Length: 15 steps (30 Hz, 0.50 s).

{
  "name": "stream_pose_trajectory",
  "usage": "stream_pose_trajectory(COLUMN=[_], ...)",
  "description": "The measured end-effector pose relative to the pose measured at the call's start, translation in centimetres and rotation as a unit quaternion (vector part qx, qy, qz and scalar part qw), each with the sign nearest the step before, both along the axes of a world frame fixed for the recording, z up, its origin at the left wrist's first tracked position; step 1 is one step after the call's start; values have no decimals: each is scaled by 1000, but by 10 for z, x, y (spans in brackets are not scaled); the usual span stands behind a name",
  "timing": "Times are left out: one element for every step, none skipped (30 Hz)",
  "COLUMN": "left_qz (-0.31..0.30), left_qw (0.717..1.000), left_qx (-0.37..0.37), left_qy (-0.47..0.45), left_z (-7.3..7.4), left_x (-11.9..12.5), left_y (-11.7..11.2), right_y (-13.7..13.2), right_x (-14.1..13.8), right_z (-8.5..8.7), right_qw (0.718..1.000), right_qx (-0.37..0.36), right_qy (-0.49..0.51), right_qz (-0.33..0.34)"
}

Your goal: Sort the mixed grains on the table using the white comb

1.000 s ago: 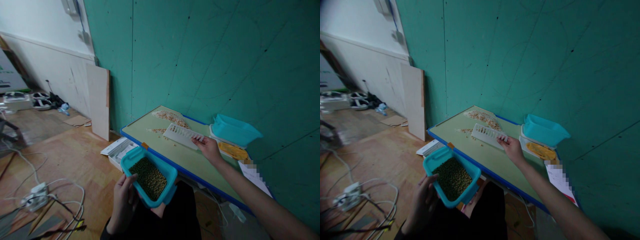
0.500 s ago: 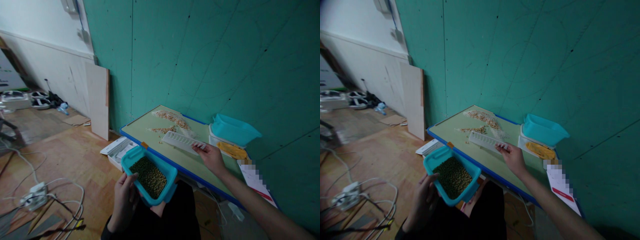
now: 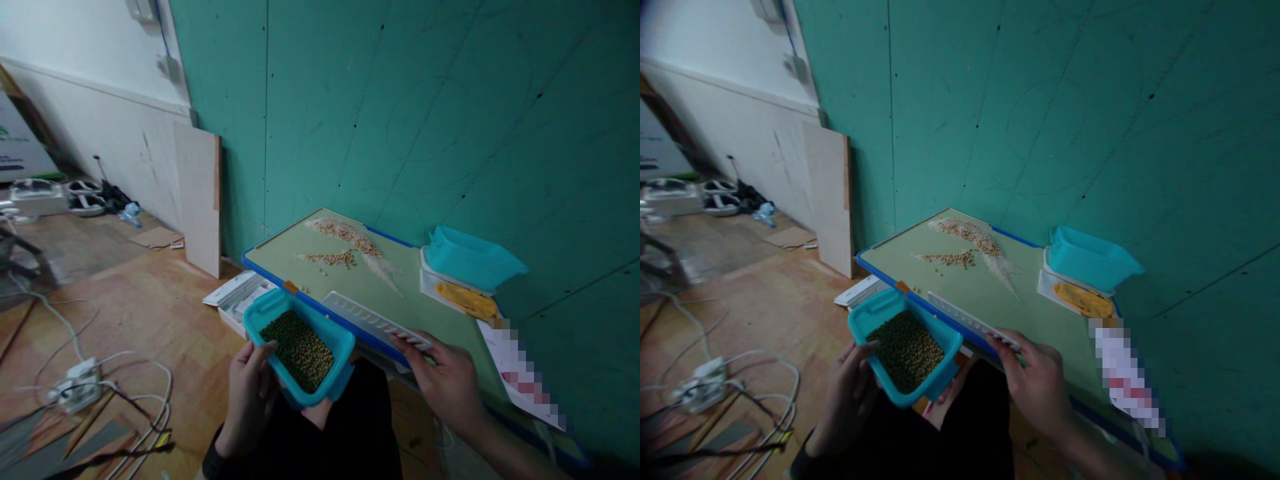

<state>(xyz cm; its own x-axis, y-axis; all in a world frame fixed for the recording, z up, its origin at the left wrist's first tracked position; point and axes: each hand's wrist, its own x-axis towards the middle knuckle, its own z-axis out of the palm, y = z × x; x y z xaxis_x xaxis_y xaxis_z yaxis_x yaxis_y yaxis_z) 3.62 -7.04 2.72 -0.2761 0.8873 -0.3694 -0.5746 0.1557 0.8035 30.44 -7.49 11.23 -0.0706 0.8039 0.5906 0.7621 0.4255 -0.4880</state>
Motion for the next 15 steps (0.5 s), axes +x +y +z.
stream_pose_trajectory(left_qz=[-1,-2,-1,2,3,3,2,1,2,3,5,7,6,5,3], left_qw=[1000,1000,1000,1000,1000,1000,1000,999,999,999,999,999,1000,1000,1000], left_qx=[-2,-1,1,2,3,4,5,5,5,6,8,10,12,13,14], left_qy=[2,3,4,7,13,19,26,32,36,36,33,30,25,21,17], left_z=[0,0,0,1,2,4,6,8,10,11,13,14,15,15,15], left_x=[-1,-2,-3,-5,-7,-9,-11,-14,-16,-18,-20,-22,-23,-23,-24], left_y=[0,1,1,0,0,0,-1,-1,-1,-1,-1,-1,0,1,2], right_y=[4,12,22,35,50,66,82,96,109,119,126,129,130,128,123], right_x=[-4,-6,-8,-8,-8,-8,-7,-7,-7,-8,-9,-11,-14,-17,-20], right_z=[1,2,3,3,3,1,-1,-4,-7,-10,-14,-17,-19,-20,-21], right_qw=[1000,1000,999,999,998,997,997,996,996,995,993,992,992,992,992], right_qx=[1,1,1,-2,-1,-6,-11,-15,-18,-27,-34,-40,-45,-48,-50], right_qy=[9,22,36,50,61,67,73,80,92,101,107,110,111,109,106], right_qz=[1,-3,-10,-19,-29,-35,-34,-25,-8,9,23,35,43,48,53])
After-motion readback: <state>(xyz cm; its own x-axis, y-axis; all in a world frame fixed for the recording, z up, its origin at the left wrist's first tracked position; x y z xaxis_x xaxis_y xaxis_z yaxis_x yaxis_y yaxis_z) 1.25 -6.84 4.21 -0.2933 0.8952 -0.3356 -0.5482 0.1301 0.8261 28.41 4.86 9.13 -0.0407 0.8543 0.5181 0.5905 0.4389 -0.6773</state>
